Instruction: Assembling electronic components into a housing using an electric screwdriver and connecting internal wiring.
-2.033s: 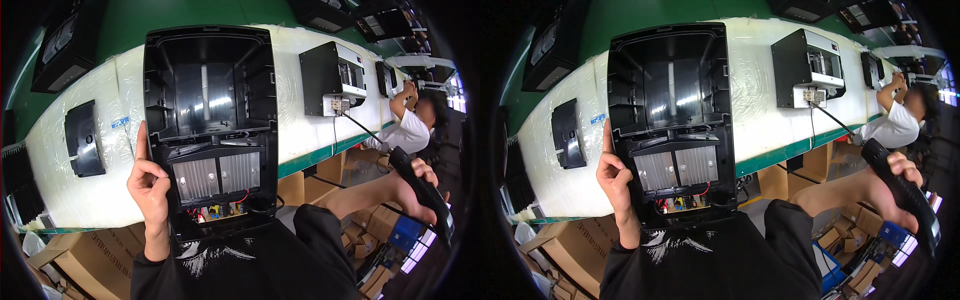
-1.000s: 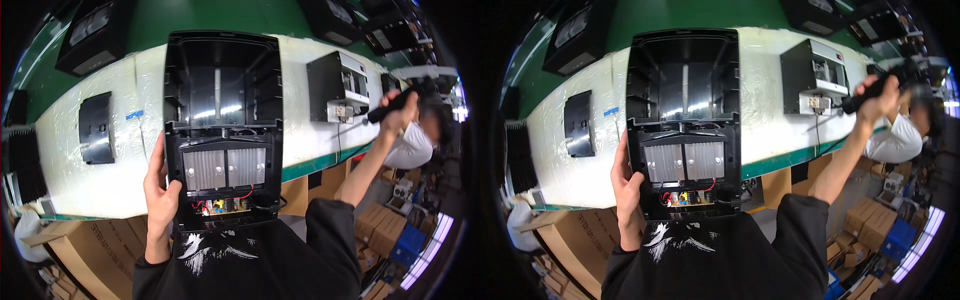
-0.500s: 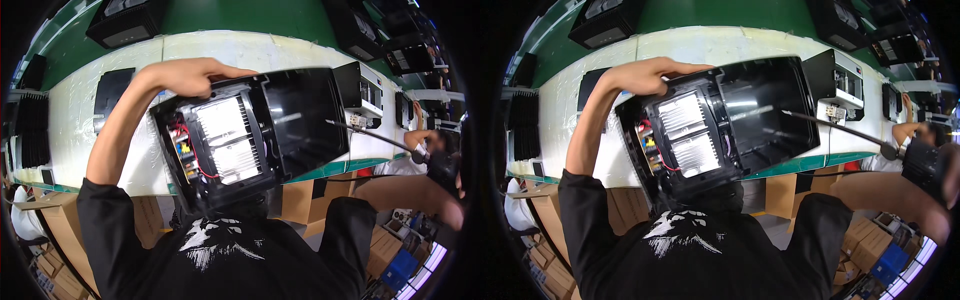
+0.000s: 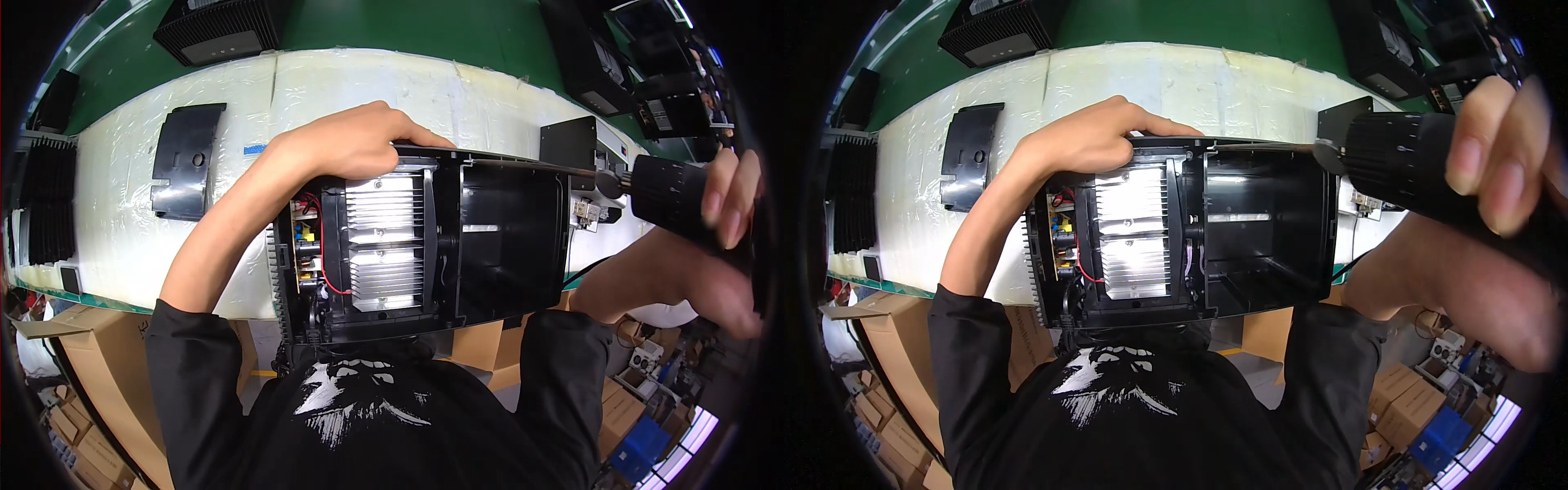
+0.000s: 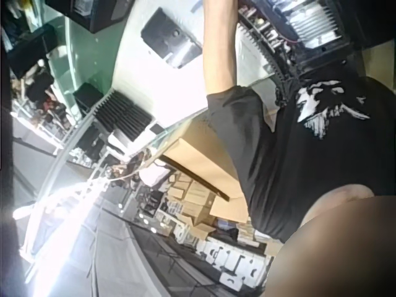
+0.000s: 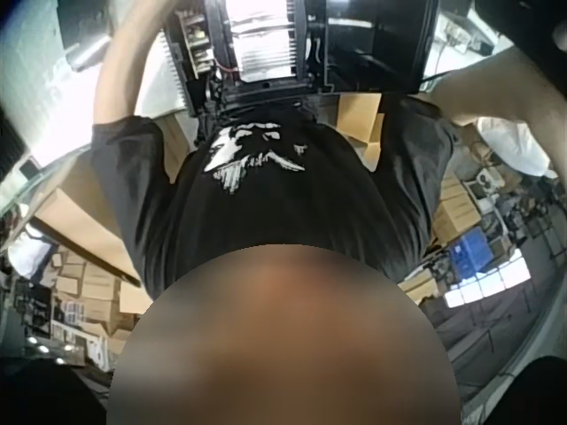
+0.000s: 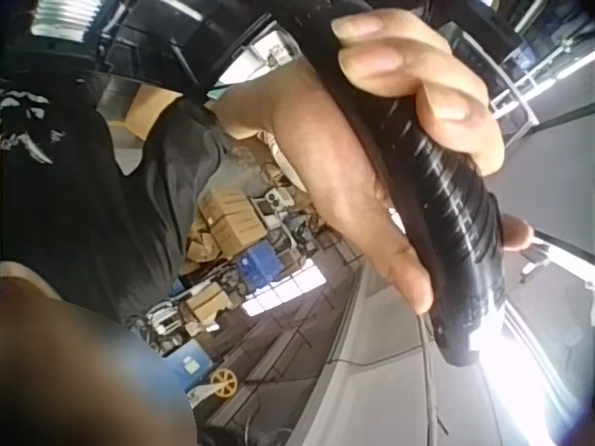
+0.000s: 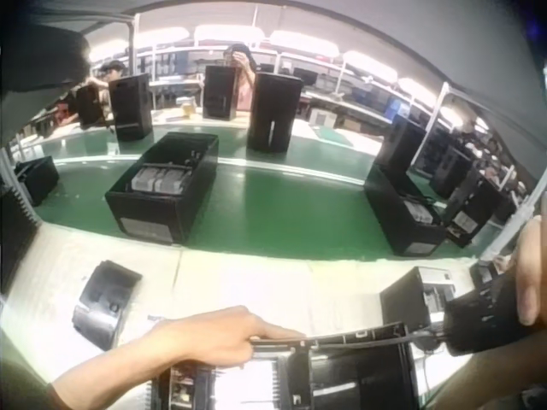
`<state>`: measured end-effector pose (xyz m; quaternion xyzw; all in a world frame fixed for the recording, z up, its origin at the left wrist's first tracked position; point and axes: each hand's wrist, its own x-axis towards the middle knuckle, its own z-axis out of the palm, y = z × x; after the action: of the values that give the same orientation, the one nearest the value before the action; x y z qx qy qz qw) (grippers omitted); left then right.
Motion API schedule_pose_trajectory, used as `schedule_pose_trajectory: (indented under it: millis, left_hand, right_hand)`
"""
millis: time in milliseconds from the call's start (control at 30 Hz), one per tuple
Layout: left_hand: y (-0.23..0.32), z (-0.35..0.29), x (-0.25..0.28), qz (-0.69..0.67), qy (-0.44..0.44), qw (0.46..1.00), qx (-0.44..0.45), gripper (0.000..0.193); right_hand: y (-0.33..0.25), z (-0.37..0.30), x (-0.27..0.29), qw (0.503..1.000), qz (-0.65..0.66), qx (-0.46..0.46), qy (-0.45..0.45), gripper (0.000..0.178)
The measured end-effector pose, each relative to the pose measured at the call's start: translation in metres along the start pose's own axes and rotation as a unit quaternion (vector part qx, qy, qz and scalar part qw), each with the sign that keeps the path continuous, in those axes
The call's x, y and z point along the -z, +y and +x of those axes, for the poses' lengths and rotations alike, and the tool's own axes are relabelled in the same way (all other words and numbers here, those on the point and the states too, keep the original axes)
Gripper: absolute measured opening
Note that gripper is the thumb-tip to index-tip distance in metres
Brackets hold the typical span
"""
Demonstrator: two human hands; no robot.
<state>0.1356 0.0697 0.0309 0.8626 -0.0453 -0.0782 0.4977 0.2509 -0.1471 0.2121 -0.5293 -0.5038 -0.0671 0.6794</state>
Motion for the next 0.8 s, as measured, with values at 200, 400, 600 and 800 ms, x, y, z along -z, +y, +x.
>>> schedule_pose_trajectory:
  millis: [200, 400, 600, 800]
  left_hand:
    - [-0.001, 0.001, 0.001, 0.007, 0.002, 1.0, 0.002, 0.067]
    - [-0.007, 0.002, -0.001, 0.043, -0.002, 0.999, -0.012, 0.07]
    - [0.003, 0.001, 0.001, 0.011, -0.018, 0.998, 0.066, 0.073]
    - [-0.006, 0.001, -0.002, 0.05, 0.012, 0.999, -0.009, 0.07]
  right_hand:
    - [0.026, -0.006, 0.011, 0.986, 0.091, -0.036, -0.134, 0.074]
    - [0.059, -0.017, -0.023, 0.947, 0.177, -0.067, -0.259, 0.078]
    - [0.079, -0.025, -0.024, 0.942, 0.202, -0.053, -0.261, 0.083]
    - [0.09, -0.04, -0.03, 0.952, 0.206, -0.021, -0.226, 0.093]
